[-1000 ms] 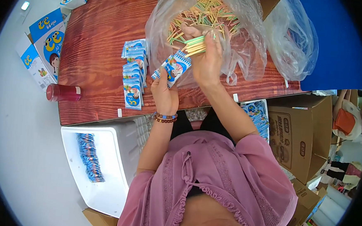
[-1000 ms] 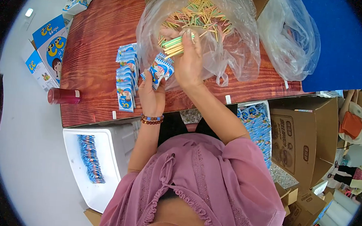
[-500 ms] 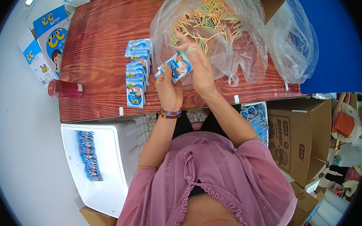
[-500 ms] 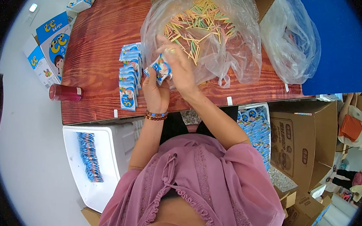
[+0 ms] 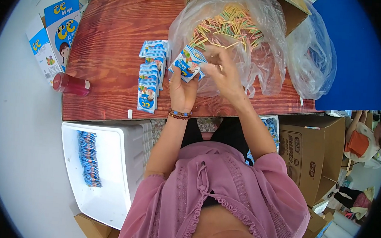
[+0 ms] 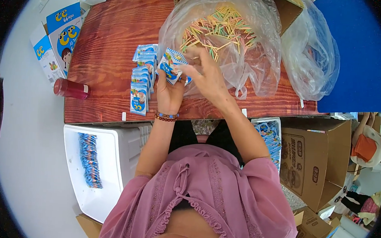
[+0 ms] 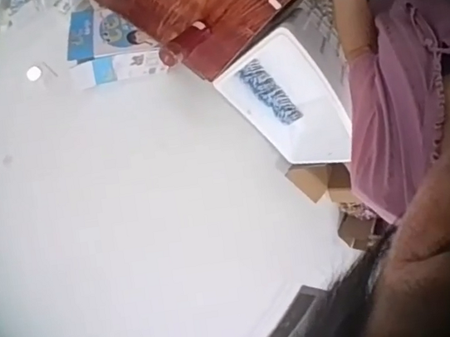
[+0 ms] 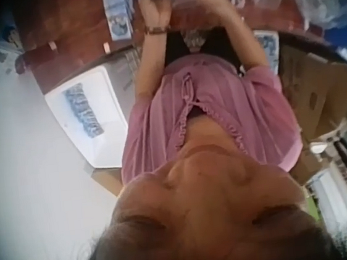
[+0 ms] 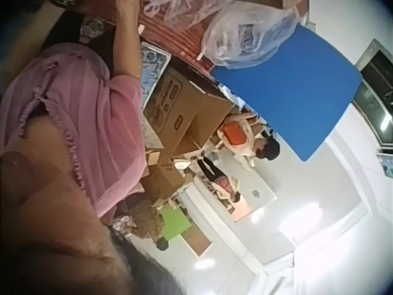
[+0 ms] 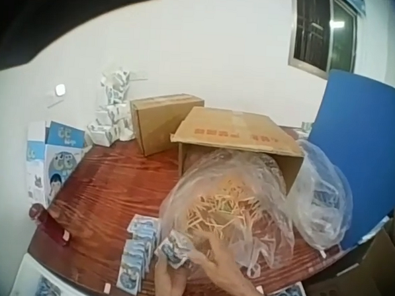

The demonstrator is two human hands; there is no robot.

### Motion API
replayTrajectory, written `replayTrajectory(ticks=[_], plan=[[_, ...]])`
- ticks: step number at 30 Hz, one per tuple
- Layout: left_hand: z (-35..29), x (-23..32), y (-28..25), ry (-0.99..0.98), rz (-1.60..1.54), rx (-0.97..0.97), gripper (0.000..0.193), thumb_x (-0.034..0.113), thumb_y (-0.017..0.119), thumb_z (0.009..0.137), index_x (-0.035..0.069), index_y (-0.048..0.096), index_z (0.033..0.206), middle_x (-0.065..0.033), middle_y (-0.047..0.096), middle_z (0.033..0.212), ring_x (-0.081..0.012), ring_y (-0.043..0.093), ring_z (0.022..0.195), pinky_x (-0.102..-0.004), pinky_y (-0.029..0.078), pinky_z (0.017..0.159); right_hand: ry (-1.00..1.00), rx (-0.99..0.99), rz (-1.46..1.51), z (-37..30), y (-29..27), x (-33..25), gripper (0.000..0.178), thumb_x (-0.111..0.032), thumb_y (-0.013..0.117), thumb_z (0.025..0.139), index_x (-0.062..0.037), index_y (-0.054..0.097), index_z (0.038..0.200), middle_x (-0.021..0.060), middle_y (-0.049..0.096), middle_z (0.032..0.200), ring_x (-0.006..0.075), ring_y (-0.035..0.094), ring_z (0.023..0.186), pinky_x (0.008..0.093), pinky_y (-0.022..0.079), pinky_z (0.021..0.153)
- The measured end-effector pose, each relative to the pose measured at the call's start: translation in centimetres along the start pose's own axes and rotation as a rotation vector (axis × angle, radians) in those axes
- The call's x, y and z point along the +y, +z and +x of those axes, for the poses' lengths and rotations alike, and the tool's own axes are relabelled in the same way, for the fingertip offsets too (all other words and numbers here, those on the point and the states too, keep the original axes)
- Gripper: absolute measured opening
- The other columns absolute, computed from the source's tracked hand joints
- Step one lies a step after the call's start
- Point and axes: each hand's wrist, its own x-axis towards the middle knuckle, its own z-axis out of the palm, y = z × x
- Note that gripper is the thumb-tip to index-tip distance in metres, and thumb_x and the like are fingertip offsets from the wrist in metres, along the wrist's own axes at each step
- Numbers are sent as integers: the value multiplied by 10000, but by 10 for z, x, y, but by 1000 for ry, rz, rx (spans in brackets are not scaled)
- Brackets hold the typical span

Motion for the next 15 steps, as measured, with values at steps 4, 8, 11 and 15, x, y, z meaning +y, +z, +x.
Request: replayTrajectory(ticks=[4, 8, 11, 15], plan=[[-8, 7, 2, 12, 1, -49, 389, 295, 576, 937, 46, 527, 1232, -41, 607, 1179, -181, 573, 1063, -366, 455, 912, -51, -71, -98, 11, 4, 9, 205, -113, 644, 869, -4, 634, 1043, 33, 611, 953, 105, 558, 897, 253, 440, 786], [-15, 26, 6, 49, 235, 44, 242, 126, 602, 916, 15, 591, 1130, -67, 652, 1074, -187, 634, 944, -360, 512, 821, 80, -195, 139, 17, 9, 17, 177, -136, 645, 878, 1, 655, 991, 22, 610, 903, 75, 542, 822, 235, 435, 747], [-21, 32, -5, 167, 232, 179, 185, 63, 607, 899, 5, 622, 1074, -86, 659, 1046, -173, 647, 905, -335, 528, 783, 175, -227, 88, 13, 25, 20, 154, -144, 637, 887, -2, 670, 938, 4, 616, 834, 58, 533, 753, 216, 435, 685], [-49, 49, -30, 443, 819, 292, 201, 20, 596, 894, -34, 607, 1088, -70, 639, 1017, -116, 602, 898, -257, 478, 805, 94, -318, 105, 15, 50, 21, 142, -141, 631, 889, -6, 674, 900, -7, 621, 754, 52, 536, 679, 218, 436, 625]])
